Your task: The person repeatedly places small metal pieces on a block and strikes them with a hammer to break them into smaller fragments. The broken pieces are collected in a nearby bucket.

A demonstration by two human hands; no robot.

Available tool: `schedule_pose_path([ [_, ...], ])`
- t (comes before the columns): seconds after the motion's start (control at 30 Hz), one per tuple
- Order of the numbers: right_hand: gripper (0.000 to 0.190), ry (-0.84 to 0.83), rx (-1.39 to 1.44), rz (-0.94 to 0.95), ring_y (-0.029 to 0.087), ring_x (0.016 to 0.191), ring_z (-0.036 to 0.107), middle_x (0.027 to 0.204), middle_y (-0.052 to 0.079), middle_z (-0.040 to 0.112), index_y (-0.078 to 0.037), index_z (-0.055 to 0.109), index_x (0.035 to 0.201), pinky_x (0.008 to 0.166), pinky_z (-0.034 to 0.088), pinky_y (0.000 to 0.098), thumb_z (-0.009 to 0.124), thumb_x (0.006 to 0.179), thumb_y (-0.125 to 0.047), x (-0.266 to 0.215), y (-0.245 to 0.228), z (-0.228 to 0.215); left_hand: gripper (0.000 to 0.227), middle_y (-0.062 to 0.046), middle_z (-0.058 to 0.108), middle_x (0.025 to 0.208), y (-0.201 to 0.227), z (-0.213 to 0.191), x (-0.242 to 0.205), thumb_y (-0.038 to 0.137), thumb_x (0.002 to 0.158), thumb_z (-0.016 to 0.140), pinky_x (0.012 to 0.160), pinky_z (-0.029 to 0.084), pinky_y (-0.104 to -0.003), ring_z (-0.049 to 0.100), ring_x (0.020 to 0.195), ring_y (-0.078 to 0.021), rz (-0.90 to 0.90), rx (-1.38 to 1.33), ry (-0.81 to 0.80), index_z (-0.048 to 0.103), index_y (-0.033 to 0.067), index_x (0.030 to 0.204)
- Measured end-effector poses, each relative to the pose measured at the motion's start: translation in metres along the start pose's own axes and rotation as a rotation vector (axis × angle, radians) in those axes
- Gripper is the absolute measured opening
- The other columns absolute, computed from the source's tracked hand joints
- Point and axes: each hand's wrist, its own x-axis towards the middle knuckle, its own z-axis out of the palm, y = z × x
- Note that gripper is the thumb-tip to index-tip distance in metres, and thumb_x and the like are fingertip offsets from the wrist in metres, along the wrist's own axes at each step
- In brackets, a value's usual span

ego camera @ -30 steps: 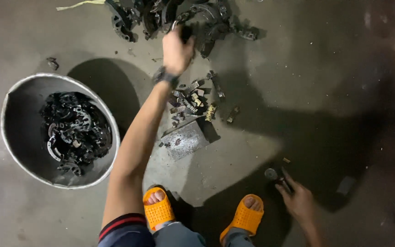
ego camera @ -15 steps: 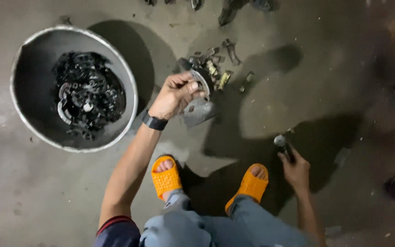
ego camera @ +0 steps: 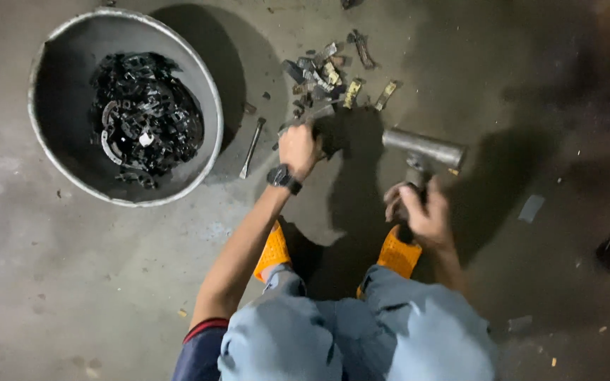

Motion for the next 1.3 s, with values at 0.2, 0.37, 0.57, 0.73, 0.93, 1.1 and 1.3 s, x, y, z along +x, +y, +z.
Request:
schedule_pose_path([
  [0.2,0.025,0.043,-0.48,0.156,0.022,0.045,0.059,0.053,0.013,0.057,-0.002,0.057,0.08,0.036,0.045,0.0328,0.06,0.089,-0.025,-0.022,0.105,0.004,0.028,-0.01,0.057,0.08,-0.015,0.001,-0.029,0.022,0.067,0.073,0.063,0.051,-0.037,0.059,0.077,-0.0274,0.281,0.415,0.131,0.058,0.0067,0.085],
  [0.37,0.032,0.048,-0.659,0.076,0.03,0.047,0.059,0.052,0.01,0.058,-0.006,0.052,0.072,0.04,0.044,0.0389,0.056,0.092,-0.032,-0.011,0.109,0.02,0.035,-0.01,0.047,0.083,-0.022,0.032,-0.035,0.037,0.072,0.066,0.071,0.036,-0.041,0.046,0.083,-0.0293,0.386,0.385,0.216,0.052,0.0082,0.084],
  [0.57,0.03,0.04,-0.564,0.011,0.031,0.056,0.063,0.062,0.021,0.058,0.001,0.051,0.085,0.042,0.048,0.0382,0.056,0.094,-0.028,0.015,0.089,0.036,0.034,-0.009,0.048,0.081,-0.04,0.022,-0.034,0.039,0.07,0.064,0.07,0.034,-0.04,0.046,0.082,-0.0265,0.305,0.393,0.291,0.051,0.0084,0.077],
  [0.73,0.032,-0.039,-0.695,0.017,0.037,0.054,0.061,0.06,0.023,0.055,0.001,0.051,0.089,0.037,0.043,0.0387,0.053,0.094,-0.031,0.029,0.082,0.057,0.027,-0.005,0.042,0.077,-0.042,0.034,-0.031,0.035,0.073,0.062,0.068,0.032,-0.039,0.043,0.078,-0.0247,0.374,0.336,0.355,0.049,0.0108,0.077],
  [0.93,0.037,-0.027,-0.688,-0.11,0.032,0.048,0.057,0.055,0.02,0.053,0.005,0.054,0.093,0.035,0.038,0.0363,0.056,0.093,-0.031,0.037,0.054,0.053,0.03,-0.005,0.041,0.075,-0.047,0.043,-0.031,0.037,0.077,0.058,0.069,0.03,-0.037,0.042,0.077,-0.0237,0.362,0.287,0.425,0.045,0.0106,0.072],
  [1.1,0.026,0.163,-0.571,-0.533,0.02,0.038,0.047,0.049,0.007,0.042,-0.003,0.052,0.073,0.033,0.028,0.026,0.058,0.092,-0.02,0.043,0.048,0.06,0.03,-0.006,0.04,0.075,-0.044,0.041,-0.029,0.035,0.08,0.057,0.069,0.029,-0.036,0.041,0.074,-0.0254,0.377,0.216,0.425,0.045,0.0085,0.072],
  [1.3,0.062,-0.116,-0.854,0.046,0.049,0.099,0.055,0.104,0.038,0.055,0.016,0.048,0.116,0.095,0.026,0.0569,0.047,0.096,-0.042,0.044,0.074,0.061,0.029,-0.006,0.039,0.073,-0.047,0.032,-0.034,0.031,0.077,0.06,0.068,0.028,-0.037,0.041,0.074,-0.0254,0.358,0.228,0.438,0.043,0.0094,0.07],
])
